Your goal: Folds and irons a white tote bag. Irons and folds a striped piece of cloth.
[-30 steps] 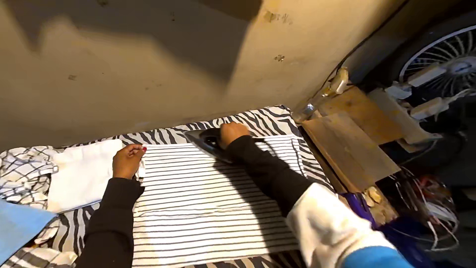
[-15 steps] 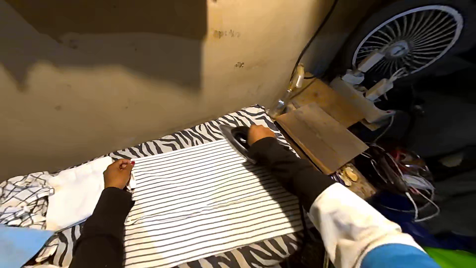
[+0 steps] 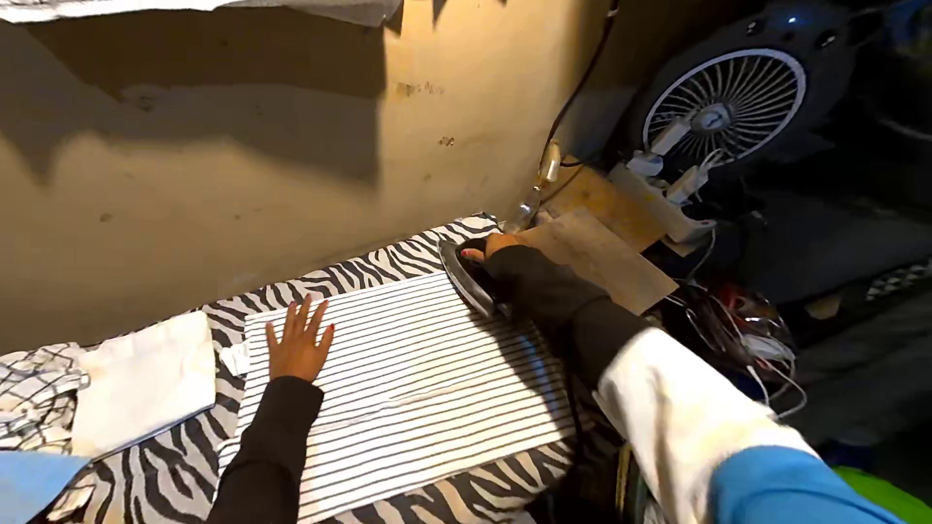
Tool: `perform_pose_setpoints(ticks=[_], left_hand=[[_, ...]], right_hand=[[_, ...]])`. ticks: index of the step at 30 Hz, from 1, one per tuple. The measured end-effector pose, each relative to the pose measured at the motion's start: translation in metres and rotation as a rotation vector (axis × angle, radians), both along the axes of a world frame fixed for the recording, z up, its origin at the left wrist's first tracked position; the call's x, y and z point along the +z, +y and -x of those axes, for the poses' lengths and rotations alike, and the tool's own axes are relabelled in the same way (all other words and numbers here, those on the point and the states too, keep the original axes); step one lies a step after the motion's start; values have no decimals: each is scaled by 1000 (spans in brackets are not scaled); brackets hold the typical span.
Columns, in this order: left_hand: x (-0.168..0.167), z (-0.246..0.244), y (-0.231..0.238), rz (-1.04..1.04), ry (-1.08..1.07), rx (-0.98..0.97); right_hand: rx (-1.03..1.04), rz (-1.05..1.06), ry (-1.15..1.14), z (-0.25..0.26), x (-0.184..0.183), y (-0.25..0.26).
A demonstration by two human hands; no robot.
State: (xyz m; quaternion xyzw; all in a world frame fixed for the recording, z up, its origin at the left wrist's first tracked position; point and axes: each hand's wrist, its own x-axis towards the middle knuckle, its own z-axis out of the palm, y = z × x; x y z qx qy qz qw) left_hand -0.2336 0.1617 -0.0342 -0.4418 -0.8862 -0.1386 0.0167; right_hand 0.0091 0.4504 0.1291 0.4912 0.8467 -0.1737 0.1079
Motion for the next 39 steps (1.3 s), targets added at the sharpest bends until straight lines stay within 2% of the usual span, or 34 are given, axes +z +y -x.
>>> perform_pose_setpoints(ticks=[2, 4, 7, 9, 11, 13, 16, 18, 22, 24, 26, 30, 32, 36, 39], left_hand=[[0, 13, -9, -27, 13, 47], [-3, 15, -12, -40, 21, 48], [-4, 17, -13, -64, 24, 28], [-1, 19, -13, -52, 27, 33], [14, 14, -5, 10, 21, 60], [44, 0, 29, 91, -23, 53], [73, -41, 107, 178, -98, -114], [79, -74, 165, 236, -186, -213], [77, -130, 257, 294, -480, -394], [70, -144, 289, 234, -650, -522], [65, -148, 306, 74, -737, -607], [51, -136, 310, -173, -844, -631], [46, -134, 302, -229, -810, -622], [44, -139, 270, -261, -324, -654], [55, -158, 235, -240, -161, -845]], right_hand=[[15, 11, 30, -25, 11, -32], [15, 74, -33, -65, 13, -84], [-45, 138, -103, -128, -15, -147], [-168, 94, -95, -163, -32, -162], [-328, 16, -53, -183, -39, -156], [-411, 11, -53, -188, -38, -149], [-285, 73, -41, -194, -35, -154], [-298, 102, -87, -204, -35, -157], [-498, 57, -59, -221, -40, -154], [-491, 57, -53, -221, -41, -153], [-484, 93, -65, -216, -39, -147], [-484, 137, -42, -190, -32, -117], [-468, 148, -10, -169, -27, -92], [-419, 200, -15, -134, -19, -48], [-413, 209, 18, -149, -24, -67]])
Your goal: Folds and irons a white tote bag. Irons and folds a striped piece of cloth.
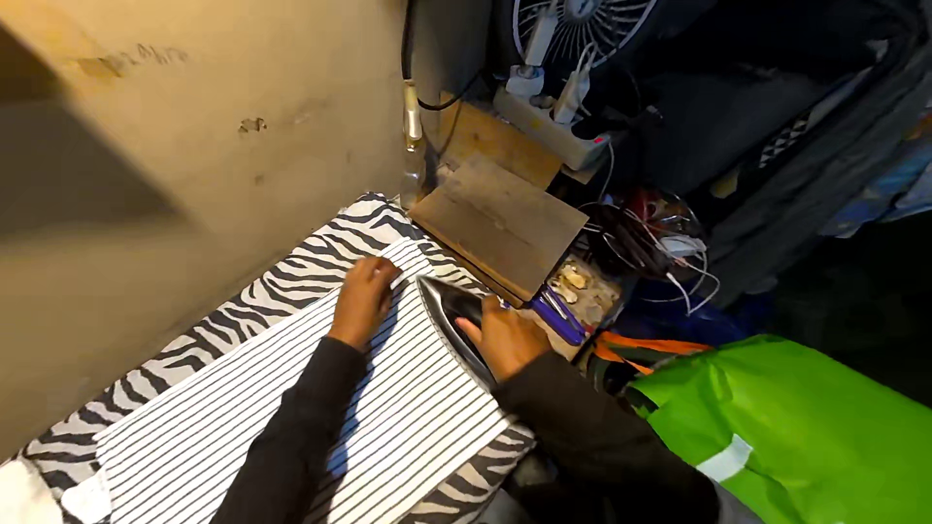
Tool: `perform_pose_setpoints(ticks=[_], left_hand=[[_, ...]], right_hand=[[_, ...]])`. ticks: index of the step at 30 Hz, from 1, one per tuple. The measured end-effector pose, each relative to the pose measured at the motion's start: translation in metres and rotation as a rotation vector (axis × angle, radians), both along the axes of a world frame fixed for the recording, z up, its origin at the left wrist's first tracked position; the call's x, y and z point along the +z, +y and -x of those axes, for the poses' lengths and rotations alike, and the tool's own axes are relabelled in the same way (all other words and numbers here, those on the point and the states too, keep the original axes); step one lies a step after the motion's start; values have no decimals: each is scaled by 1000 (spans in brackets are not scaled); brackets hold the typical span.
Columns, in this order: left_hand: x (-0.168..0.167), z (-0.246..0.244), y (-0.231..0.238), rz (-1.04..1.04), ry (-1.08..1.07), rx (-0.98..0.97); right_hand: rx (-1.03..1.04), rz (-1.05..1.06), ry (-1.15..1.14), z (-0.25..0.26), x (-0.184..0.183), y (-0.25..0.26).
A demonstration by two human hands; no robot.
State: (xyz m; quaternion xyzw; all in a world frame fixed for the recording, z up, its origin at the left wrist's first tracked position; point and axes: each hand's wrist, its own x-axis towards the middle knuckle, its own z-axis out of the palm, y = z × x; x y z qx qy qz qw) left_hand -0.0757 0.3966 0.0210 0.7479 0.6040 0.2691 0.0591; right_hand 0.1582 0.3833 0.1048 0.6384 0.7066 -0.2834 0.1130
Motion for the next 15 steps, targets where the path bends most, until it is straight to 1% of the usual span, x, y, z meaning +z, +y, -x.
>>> perform_pose_setpoints(ticks=[3, 5, 7, 9, 12, 13, 15], left_hand=[[5, -20, -2, 11, 38, -158], [5, -33, 12, 40, 90, -242], [1, -48, 30, 120, 190, -366], [1, -64, 45, 265, 294, -466], [17, -81, 54, 495, 385, -517], [21, -85, 55, 561, 410, -533], [27, -92, 54, 664, 465, -551]], right_hand=[[8, -2, -50, -41, -2, -53], [11, -23, -72, -70, -4, -84], [8, -90, -60, -100, -6, -104], [-7, -155, -51, -120, 1, -112], [-14, -247, -55, -131, 5, -107], [-14, -245, -58, -129, 3, -102], [9, -167, -65, -120, -3, -93]])
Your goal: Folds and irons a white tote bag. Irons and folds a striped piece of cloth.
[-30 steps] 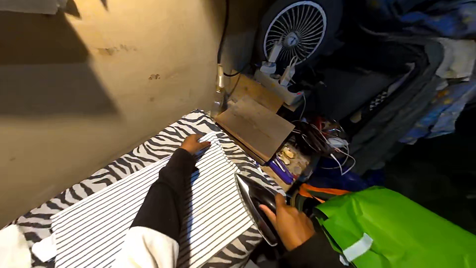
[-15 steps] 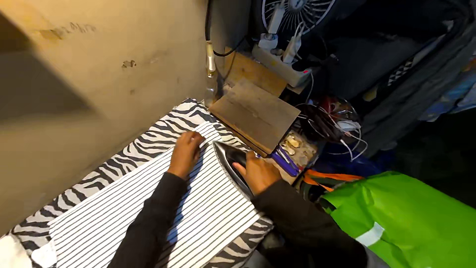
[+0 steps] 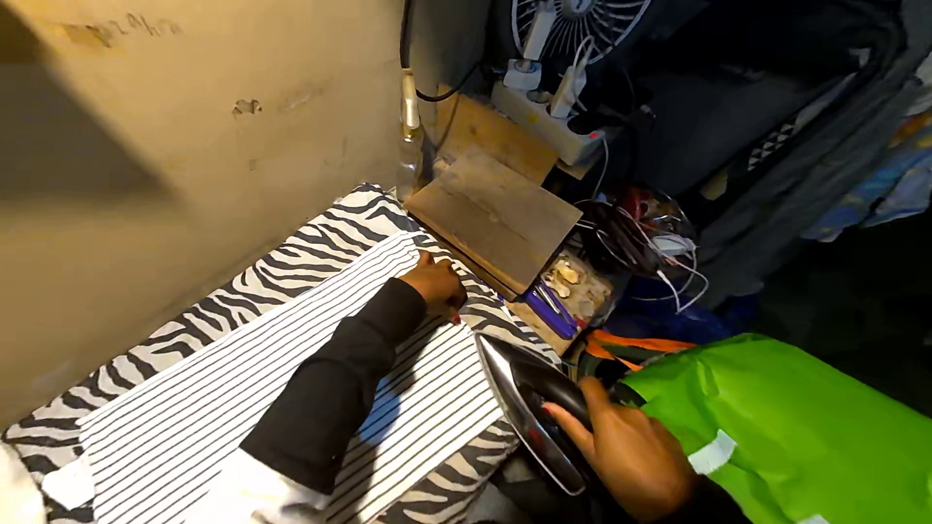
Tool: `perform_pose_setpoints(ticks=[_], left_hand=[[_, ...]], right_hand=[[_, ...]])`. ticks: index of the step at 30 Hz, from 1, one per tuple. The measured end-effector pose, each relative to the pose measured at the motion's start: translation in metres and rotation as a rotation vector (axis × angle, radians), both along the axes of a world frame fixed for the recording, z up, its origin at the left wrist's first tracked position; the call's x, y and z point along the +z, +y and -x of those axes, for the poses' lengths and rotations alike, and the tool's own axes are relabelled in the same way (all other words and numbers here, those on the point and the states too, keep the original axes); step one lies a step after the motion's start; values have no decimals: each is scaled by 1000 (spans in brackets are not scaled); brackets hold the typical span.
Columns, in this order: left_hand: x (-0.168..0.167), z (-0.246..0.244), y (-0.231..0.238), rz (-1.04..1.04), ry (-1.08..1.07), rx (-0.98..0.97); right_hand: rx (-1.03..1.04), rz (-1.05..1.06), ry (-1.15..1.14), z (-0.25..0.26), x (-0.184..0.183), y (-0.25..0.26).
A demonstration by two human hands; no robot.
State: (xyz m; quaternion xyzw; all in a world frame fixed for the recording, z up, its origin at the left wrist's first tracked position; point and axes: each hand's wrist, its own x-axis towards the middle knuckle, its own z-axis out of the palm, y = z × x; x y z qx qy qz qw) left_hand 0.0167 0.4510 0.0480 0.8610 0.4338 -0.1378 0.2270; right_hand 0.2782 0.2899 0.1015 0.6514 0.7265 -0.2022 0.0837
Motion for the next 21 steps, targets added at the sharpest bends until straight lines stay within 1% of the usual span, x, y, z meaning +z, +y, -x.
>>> perform_pose_setpoints(ticks=[2, 5, 8, 10, 13, 17, 19, 21], left_hand=[[5, -5, -1, 45, 60, 3], [15, -11, -3, 72, 148, 14], [20, -23, -1, 95, 220, -1], [17, -25, 0, 93, 169, -9], [12, -22, 2, 62, 36, 0], [6, -20, 3, 52, 5, 13], [1, -13, 6, 0, -17, 7], [0, 0, 12, -70, 22, 23]], right_hand=[[58, 77, 3, 10, -6, 0], [116, 21, 16, 14, -11, -13], [84, 20, 14, 6, -4, -13], [45, -13, 19, 0, 0, -12], [-11, -54, 4, -2, -5, -6], [-105, 70, -28, 19, -11, 0], [-127, 116, -46, 34, -8, 6], [-125, 134, -45, 51, -4, 19]])
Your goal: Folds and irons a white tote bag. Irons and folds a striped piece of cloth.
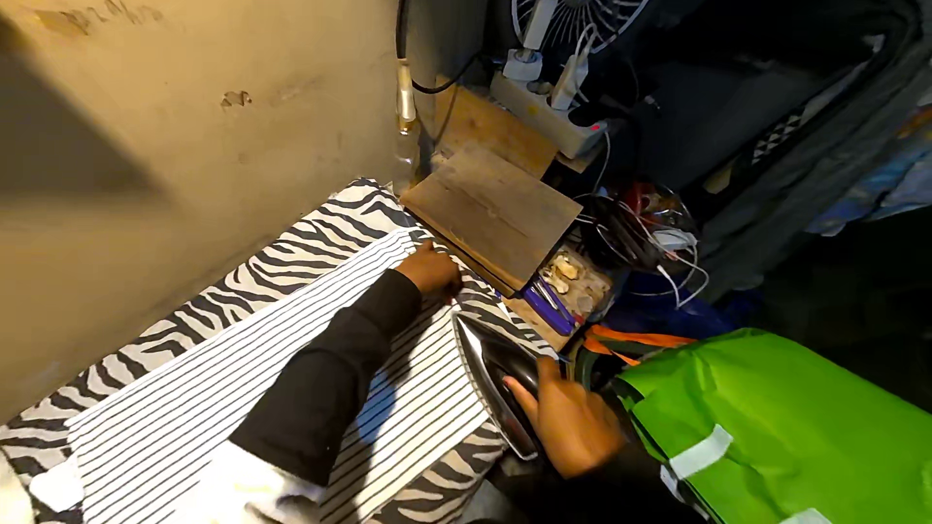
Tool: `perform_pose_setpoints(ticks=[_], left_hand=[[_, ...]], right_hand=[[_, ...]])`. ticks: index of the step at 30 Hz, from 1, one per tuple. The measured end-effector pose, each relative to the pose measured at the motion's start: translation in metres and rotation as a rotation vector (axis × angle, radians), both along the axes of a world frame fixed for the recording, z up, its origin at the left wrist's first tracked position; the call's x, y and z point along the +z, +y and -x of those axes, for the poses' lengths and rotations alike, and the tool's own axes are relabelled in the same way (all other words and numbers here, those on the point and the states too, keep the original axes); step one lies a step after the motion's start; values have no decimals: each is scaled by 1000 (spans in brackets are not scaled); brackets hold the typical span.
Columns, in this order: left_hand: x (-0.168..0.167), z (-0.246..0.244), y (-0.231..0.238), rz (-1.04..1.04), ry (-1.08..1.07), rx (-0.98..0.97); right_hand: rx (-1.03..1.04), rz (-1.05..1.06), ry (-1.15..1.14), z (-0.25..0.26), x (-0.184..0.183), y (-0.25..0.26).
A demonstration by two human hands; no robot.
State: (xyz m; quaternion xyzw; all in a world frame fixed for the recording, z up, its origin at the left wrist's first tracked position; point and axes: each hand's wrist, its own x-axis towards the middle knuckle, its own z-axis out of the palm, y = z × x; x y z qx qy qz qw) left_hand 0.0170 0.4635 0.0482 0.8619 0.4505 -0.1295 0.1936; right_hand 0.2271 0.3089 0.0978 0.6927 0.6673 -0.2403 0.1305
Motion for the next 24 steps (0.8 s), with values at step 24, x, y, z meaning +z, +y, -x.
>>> perform_pose_setpoints(ticks=[24], left_hand=[[-61, 300, -311, -576, 24, 1121]], right_hand=[[107, -130, 157, 146, 3, 139]])
